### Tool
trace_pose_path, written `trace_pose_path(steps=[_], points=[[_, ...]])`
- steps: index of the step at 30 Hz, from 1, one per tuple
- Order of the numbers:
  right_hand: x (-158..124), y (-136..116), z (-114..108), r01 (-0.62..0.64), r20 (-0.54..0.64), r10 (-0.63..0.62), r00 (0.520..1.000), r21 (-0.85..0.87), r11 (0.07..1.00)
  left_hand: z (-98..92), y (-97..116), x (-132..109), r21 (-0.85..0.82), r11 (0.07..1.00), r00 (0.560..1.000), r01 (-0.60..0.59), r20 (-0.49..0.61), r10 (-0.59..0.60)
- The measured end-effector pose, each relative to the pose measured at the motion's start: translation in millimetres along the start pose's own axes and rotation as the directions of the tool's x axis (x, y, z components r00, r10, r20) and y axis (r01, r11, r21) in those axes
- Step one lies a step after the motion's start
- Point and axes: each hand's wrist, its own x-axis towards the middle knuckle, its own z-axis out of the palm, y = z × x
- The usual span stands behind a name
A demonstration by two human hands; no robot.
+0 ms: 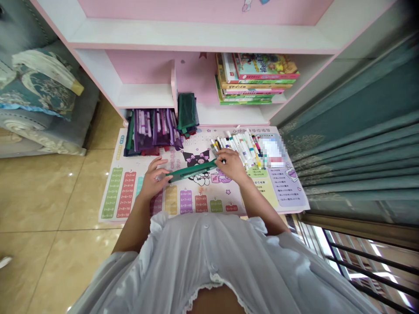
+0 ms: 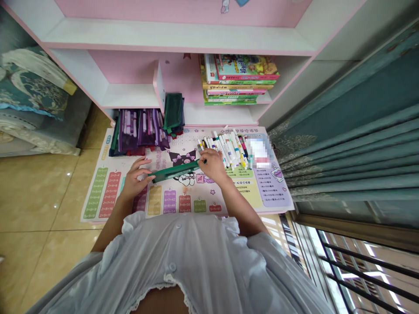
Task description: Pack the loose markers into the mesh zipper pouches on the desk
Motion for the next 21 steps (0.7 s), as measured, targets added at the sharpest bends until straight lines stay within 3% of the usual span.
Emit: trace_pose_path(steps=[21], points=[[-0.4,-1.7,-9.9,-0.059,-0.002,0.059,0.998,-0.002,0.998,-0.9,3.0,1.5,-0.004,1.000,1.000,0.001,-0.004,-0.001]])
